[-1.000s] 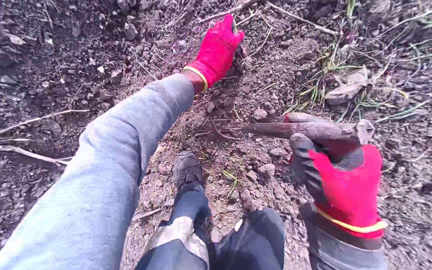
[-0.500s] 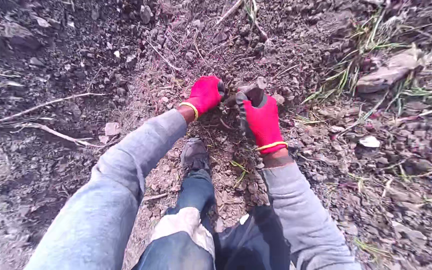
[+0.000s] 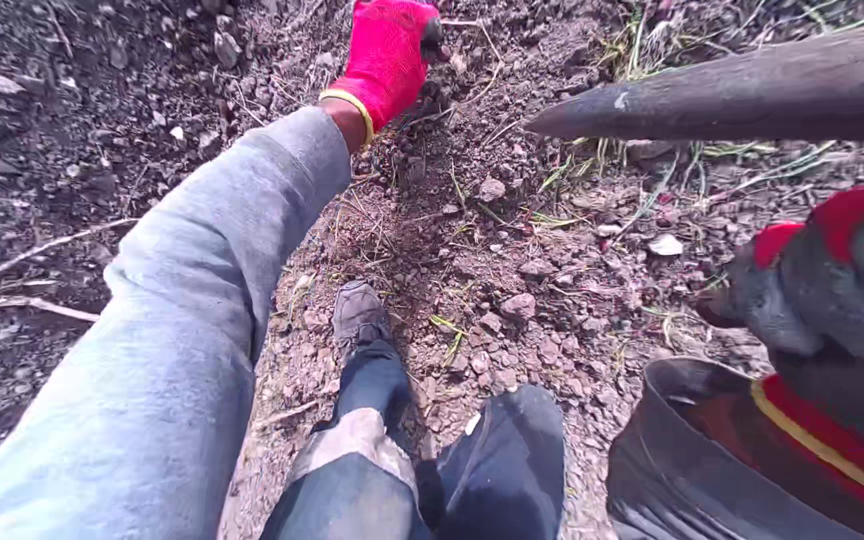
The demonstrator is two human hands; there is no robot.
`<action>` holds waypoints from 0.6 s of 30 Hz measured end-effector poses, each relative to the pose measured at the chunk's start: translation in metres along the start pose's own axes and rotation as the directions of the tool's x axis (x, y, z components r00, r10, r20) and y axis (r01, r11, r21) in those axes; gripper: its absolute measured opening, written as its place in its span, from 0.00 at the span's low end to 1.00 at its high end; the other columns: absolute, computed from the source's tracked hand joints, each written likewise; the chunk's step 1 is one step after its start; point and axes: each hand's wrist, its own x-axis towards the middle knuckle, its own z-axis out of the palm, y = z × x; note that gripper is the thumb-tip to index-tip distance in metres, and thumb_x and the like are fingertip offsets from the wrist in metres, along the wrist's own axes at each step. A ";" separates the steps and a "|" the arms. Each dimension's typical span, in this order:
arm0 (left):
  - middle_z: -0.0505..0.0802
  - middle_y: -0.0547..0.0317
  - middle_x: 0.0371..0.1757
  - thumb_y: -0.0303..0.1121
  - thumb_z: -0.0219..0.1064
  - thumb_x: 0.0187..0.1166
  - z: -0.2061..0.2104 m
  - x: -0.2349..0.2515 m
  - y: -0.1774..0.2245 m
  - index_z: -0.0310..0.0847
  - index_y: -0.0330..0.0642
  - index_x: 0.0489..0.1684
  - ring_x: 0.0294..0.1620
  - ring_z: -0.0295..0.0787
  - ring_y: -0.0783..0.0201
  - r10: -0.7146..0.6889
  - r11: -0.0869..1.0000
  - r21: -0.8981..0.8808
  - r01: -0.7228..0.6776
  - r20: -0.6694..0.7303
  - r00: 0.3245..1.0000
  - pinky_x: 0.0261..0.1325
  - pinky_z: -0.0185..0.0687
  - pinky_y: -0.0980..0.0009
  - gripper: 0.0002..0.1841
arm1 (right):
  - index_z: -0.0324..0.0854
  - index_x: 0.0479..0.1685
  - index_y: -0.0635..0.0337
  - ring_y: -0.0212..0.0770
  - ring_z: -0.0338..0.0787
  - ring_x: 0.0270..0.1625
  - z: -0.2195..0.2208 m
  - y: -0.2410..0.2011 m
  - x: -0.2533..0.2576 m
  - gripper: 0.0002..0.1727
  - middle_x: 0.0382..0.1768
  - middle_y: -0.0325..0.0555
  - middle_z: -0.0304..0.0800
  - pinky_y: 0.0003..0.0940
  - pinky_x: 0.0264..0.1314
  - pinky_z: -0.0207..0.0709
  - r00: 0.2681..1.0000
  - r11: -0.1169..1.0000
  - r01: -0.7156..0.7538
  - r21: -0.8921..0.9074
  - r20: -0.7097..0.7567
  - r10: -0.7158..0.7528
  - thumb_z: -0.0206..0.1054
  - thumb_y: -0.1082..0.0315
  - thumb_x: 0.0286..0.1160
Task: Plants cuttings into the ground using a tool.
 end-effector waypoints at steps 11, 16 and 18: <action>0.89 0.31 0.55 0.23 0.63 0.79 0.080 -0.131 0.040 0.88 0.32 0.46 0.52 0.89 0.31 0.149 0.929 0.195 -0.314 0.580 0.801 0.52 0.81 0.32 0.08 | 0.83 0.62 0.59 0.34 0.92 0.38 0.154 0.069 0.016 0.17 0.44 0.43 0.93 0.36 0.42 0.89 0.844 0.818 -0.536 -0.209 -0.167 0.510 0.69 0.61 0.81; 0.88 0.30 0.62 0.36 0.64 0.84 0.061 -0.140 0.046 0.87 0.39 0.61 0.66 0.84 0.28 0.240 0.949 0.135 -0.285 0.279 0.930 0.66 0.73 0.30 0.15 | 0.81 0.68 0.57 0.23 0.87 0.29 0.049 -0.011 -0.051 0.19 0.49 0.32 0.94 0.22 0.26 0.84 0.912 0.934 -0.356 0.025 -0.209 0.353 0.69 0.60 0.82; 0.88 0.33 0.68 0.33 0.61 0.86 0.058 -0.145 0.059 0.86 0.42 0.66 0.74 0.80 0.30 0.381 0.905 0.137 -0.404 0.166 0.910 0.76 0.66 0.33 0.16 | 0.83 0.63 0.52 0.24 0.86 0.27 0.024 -0.038 -0.060 0.15 0.42 0.30 0.93 0.23 0.26 0.84 0.852 0.901 -0.433 0.035 -0.310 0.422 0.70 0.67 0.80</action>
